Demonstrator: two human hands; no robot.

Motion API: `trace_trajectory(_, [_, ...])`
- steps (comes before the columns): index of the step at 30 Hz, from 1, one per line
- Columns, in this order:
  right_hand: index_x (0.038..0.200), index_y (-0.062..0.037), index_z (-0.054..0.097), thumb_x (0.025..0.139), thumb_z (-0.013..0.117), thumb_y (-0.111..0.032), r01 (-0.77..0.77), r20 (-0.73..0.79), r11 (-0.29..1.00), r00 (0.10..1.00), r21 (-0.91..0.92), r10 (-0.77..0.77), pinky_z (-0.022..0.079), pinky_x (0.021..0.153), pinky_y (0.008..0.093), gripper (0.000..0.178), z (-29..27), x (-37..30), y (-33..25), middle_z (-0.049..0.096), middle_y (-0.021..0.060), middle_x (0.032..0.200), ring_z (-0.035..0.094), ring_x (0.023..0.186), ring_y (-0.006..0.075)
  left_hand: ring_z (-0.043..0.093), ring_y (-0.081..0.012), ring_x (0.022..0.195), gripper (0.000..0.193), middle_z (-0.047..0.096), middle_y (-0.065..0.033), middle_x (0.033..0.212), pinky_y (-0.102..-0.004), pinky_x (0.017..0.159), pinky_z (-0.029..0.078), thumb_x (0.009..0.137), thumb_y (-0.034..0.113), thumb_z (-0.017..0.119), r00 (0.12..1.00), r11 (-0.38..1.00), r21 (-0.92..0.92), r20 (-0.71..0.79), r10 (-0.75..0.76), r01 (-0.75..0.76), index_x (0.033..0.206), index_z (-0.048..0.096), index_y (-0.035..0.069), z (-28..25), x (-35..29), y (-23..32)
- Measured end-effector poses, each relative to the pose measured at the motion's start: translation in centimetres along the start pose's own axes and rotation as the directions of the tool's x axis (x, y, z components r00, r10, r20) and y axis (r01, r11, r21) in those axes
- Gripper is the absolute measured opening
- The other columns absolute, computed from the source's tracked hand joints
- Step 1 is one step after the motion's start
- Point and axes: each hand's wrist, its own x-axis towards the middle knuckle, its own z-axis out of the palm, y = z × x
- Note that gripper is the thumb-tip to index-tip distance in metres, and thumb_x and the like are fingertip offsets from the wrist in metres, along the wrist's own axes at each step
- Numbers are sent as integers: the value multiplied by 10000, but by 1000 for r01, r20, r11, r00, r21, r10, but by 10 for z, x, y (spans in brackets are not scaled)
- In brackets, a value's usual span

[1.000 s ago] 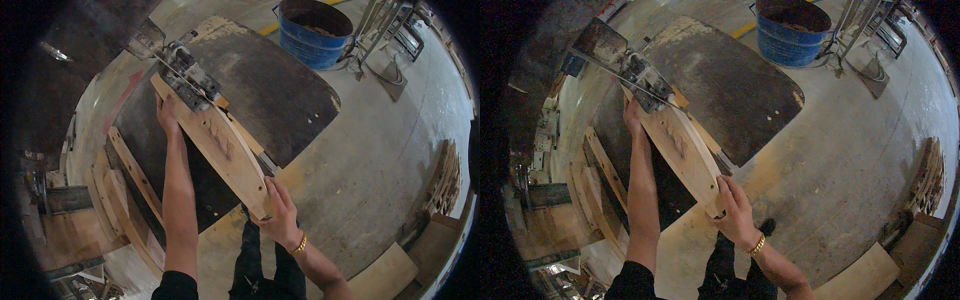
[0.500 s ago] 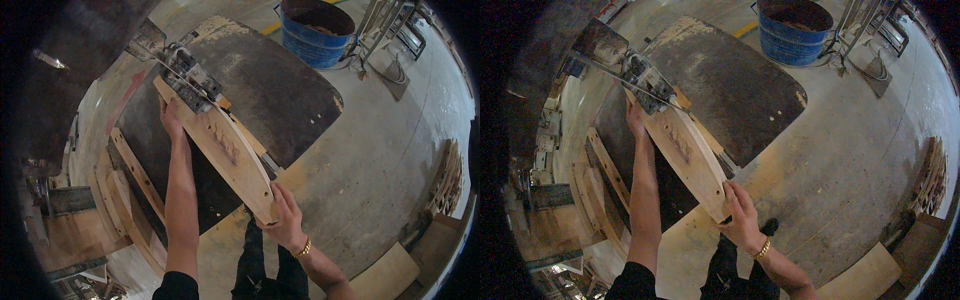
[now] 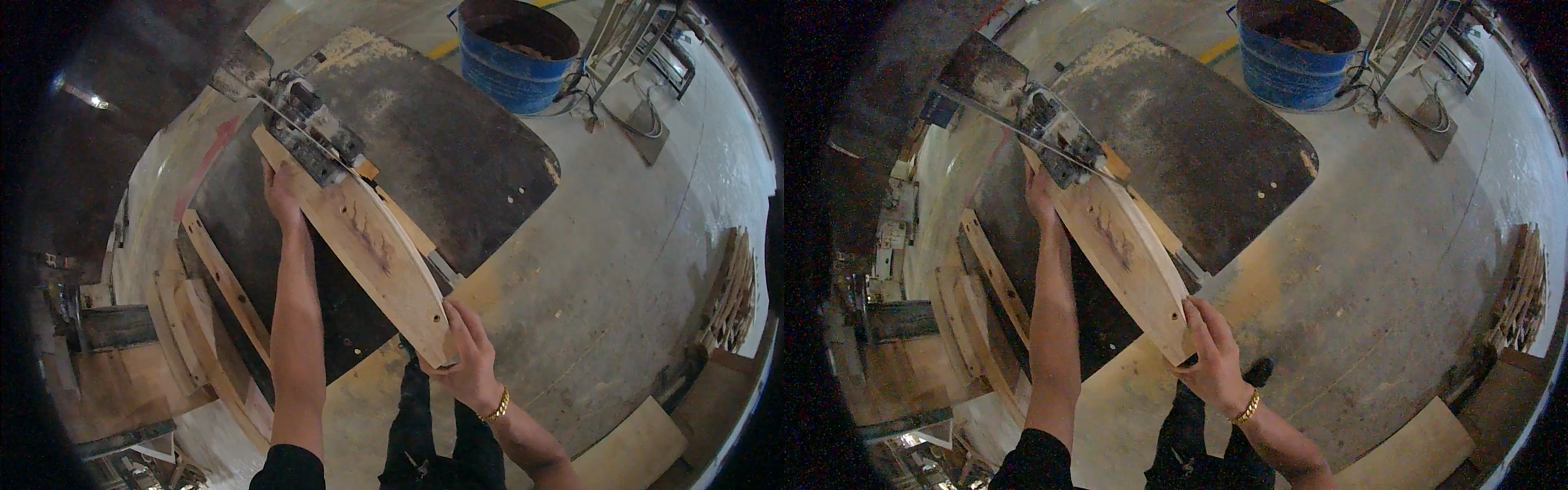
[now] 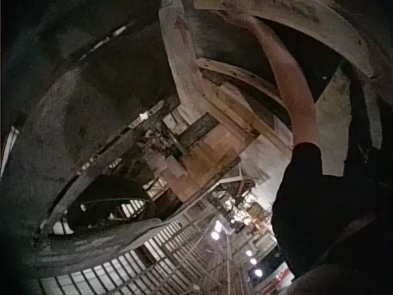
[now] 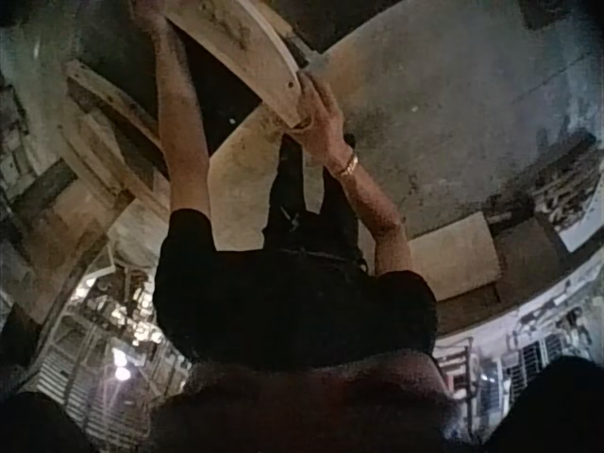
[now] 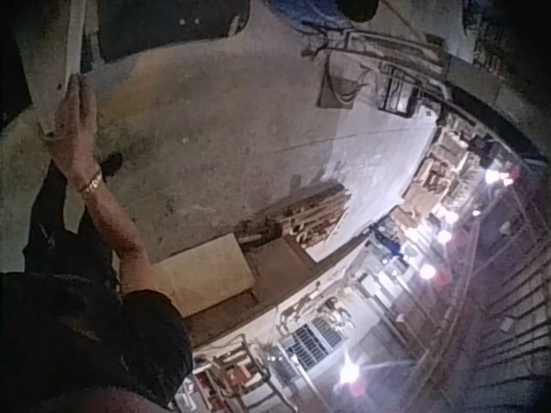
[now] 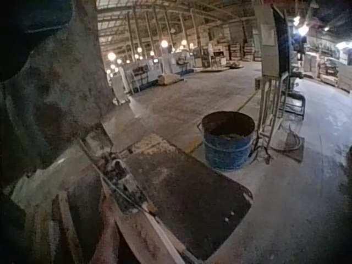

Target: The person handles several curved wooden pieces, stacking and inspecting them. They then use a band saw to cut the edges of the pieces one by one, guiding the wood through the blade and stacking the finished pieces.

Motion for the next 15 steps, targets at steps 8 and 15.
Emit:
trace_trajectory(8, [1238,28,477,595,800,-110,-36,-2,999,999,7,36,479,855,332,732,3,-9,10,500,215,1205,566,1049,331,569,-129,919,520,561,-54,1109,-243,782,453,876,91,522,998,999,44,-66,1,2,1366,370,5,13,-7,-8])
trace_trajectory(15, [1234,27,473,582,796,-102,7,-8,1000,1000,-5,-7,476,868,348,739,-1,0,5,499,207,1207,560,1059,334,568,-128,911,526,552,-57,1112,-239,774,449,878,109,525,997,995,88,-56,-48,53,1366,363,0,7,-3,-5])
